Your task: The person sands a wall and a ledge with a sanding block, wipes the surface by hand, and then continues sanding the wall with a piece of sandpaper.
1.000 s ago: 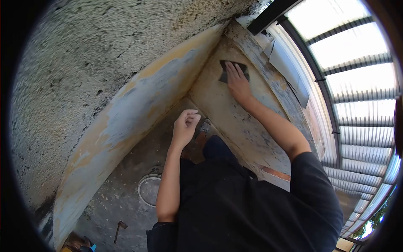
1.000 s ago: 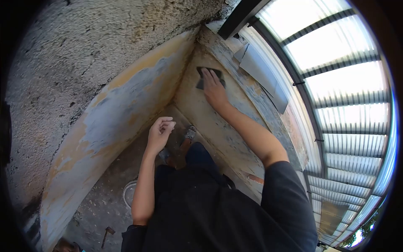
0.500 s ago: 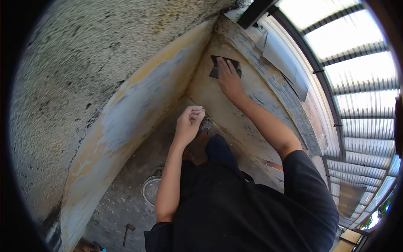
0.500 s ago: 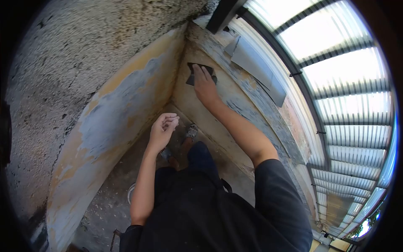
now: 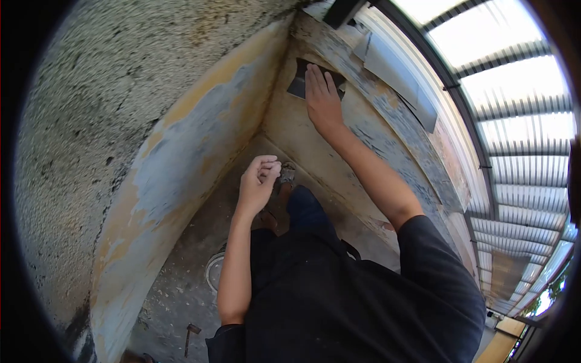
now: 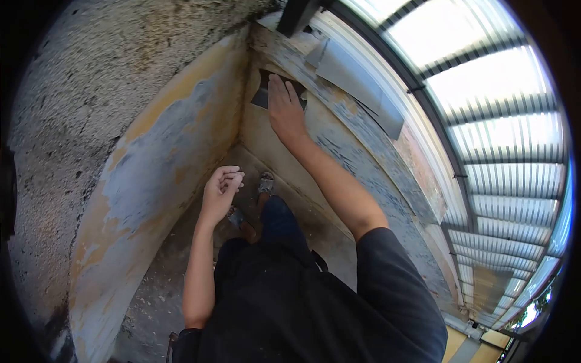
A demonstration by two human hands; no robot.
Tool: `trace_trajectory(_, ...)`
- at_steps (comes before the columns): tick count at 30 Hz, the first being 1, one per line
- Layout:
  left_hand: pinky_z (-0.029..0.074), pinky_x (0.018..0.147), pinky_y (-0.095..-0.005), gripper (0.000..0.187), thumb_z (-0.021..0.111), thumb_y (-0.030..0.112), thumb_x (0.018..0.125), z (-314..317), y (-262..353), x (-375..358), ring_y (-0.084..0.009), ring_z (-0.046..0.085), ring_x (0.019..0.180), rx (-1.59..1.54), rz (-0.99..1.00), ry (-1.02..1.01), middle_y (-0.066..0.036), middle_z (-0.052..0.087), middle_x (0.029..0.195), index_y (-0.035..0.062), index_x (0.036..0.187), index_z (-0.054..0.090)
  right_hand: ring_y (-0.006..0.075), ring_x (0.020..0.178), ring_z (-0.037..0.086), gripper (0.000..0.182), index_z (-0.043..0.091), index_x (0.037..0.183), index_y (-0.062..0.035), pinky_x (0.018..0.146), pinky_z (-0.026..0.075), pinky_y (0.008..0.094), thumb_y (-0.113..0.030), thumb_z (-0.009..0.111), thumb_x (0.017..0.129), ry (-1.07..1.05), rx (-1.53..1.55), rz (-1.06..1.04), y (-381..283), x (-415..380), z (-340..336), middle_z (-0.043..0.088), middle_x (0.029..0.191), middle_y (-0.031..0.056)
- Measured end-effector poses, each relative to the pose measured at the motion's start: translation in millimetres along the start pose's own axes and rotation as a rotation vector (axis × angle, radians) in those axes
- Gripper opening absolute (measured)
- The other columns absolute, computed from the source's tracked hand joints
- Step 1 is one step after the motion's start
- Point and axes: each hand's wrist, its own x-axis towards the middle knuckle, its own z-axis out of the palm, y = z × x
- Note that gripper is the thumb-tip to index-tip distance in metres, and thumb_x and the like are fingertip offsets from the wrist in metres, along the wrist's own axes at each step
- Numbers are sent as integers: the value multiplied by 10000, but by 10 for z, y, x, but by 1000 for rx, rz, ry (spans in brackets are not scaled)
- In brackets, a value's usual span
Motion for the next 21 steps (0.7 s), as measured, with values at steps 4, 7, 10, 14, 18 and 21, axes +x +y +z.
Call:
trace_trajectory(4, 512, 777, -231, 243, 670, 102, 1012, -39, -4, -52, -90, 669, 900, -52, -21, 55, -49, 713, 1024, -2, 1230, 644, 340, 1526, 371, 593, 453, 1495, 100, 1238, 288, 527, -42, 470, 919, -57, -33, 139, 201, -1009, -212, 430, 1601, 239)
trace_trajectory(7, 504, 762, -228, 249, 671, 104, 1012, -83, -78, -122, -85, 661, 894, -28, -4, 50, -47, 711, 1023, 0, 1237, 641, 350, 1519, 384, 583, 445, 1503, 91, 1215, 314, 557, -45, 456, 937, -61, -55, 193, 376, -1411, -329, 431, 1596, 248)
trace_trajectory(10, 541, 840, -272, 268, 645, 131, 1035, -60, -64, -134, -116, 670, 930, -14, -25, 2, -101, 722, 1137, -8, 1262, 608, 362, 1516, 387, 581, 439, 1509, 85, 1202, 324, 570, -36, 447, 941, -26, 20, 182, 318, -1064, -290, 437, 1590, 253)
trace_trajectory(14, 540, 839, -273, 273, 647, 139, 1036, 20, 4, -64, -118, 670, 928, 14, -32, -46, -98, 722, 1135, -3, 1266, 607, 368, 1502, 406, 577, 441, 1511, 74, 1196, 338, 560, -30, 444, 943, 91, 127, 168, 151, -381, -199, 456, 1574, 257)
trace_trajectory(18, 543, 838, -277, 283, 647, 170, 1045, -56, -15, -70, -120, 672, 932, -13, -35, -51, -96, 724, 1127, 2, 1269, 607, 395, 1524, 364, 615, 386, 1556, 61, 1227, 274, 592, 17, 422, 944, 61, 173, 262, 299, -1110, -366, 420, 1601, 261)
trace_trajectory(21, 544, 840, -277, 286, 646, 171, 1046, -120, -75, -102, -119, 672, 932, -32, -34, -28, -98, 723, 1135, 1, 1272, 605, 370, 1504, 408, 590, 427, 1536, 51, 1216, 304, 568, -28, 428, 951, 13, -12, 303, 392, -1641, -369, 448, 1586, 249)
